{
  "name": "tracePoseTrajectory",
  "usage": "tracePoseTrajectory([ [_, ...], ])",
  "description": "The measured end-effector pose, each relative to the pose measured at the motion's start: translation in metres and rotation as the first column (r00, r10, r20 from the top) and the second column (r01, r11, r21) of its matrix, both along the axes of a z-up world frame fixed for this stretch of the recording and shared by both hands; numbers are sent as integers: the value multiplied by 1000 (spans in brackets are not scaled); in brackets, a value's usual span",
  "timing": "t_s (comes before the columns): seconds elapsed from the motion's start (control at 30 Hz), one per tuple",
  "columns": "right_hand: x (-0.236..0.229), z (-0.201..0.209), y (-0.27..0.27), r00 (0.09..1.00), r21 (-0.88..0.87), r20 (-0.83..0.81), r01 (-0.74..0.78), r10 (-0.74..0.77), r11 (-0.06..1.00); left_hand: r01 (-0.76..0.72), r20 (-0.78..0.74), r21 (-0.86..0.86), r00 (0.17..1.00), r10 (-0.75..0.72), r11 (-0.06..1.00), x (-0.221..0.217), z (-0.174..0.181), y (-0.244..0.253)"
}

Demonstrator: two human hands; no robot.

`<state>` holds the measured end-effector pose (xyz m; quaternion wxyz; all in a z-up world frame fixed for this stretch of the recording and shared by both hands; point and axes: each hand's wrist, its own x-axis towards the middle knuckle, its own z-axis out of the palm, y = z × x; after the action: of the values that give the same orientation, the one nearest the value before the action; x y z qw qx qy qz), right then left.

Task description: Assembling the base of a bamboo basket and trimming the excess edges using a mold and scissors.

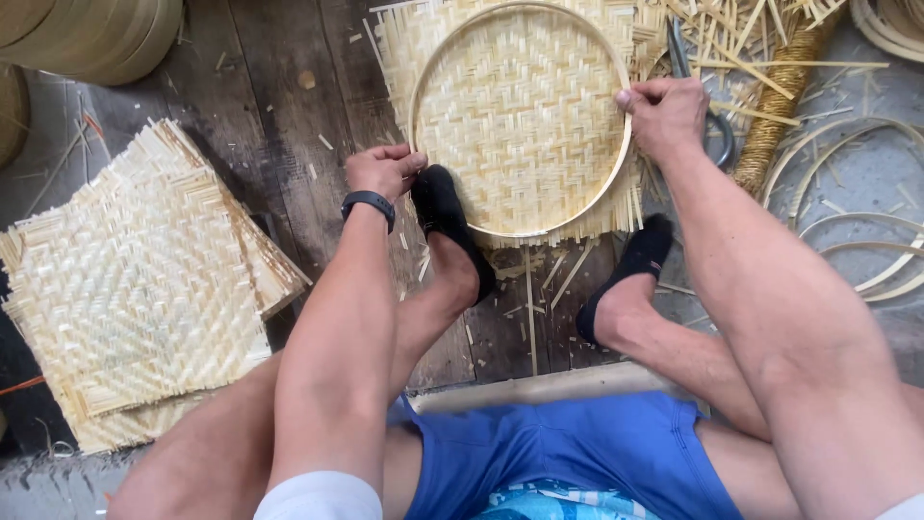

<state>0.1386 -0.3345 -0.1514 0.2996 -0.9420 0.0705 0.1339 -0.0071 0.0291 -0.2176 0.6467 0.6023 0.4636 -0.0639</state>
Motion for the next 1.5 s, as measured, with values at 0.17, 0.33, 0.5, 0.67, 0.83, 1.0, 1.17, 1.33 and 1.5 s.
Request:
tracePoseTrajectory([
  [0.17, 4, -12, -6, 994, 116, 101, -42, 30, 992, -7, 14, -44, 1000, 7, 999, -2, -4, 1],
  [0.33, 7, -16, -11, 984, 128, 164, -94, 72, 987, -2, 35, 1, 999, 2, 1000, 0, 5, -1],
  [0.5, 8, -13, -15, 994, 118, 100, -55, 43, 991, 368, -174, 364, 929, -326, 856, 42, 77, -4],
  [0.67, -47, 17, 41, 786, -132, 401, -458, 470, 879, 262, 115, 854, 749, -653, 450, 109, 68, -26],
  [0.83, -134, -1, 104, 447, -450, 166, -759, 879, 470, 123, 129, 971, 444, -887, 203, 172, 39, -47],
  [1.0, -140, -25, 102, 407, -465, 366, -699, 837, 543, 506, -34, 548, 809, -587, 666, 174, 66, -58],
  [1.17, -145, -7, 119, 486, -445, 333, -675, 808, 589, 496, 89, 485, 791, -605, 720, 185, 44, -48],
  [1.33, -154, -22, 123, 507, -553, 383, -544, 772, 632, 450, 282, 439, 753, -595, 778, 197, 28, -49],
  [1.5, -118, 38, 123, 627, -152, 254, -726, 736, 671, 490, 206, 538, 713, -671, 686, 193, 7, -44],
])
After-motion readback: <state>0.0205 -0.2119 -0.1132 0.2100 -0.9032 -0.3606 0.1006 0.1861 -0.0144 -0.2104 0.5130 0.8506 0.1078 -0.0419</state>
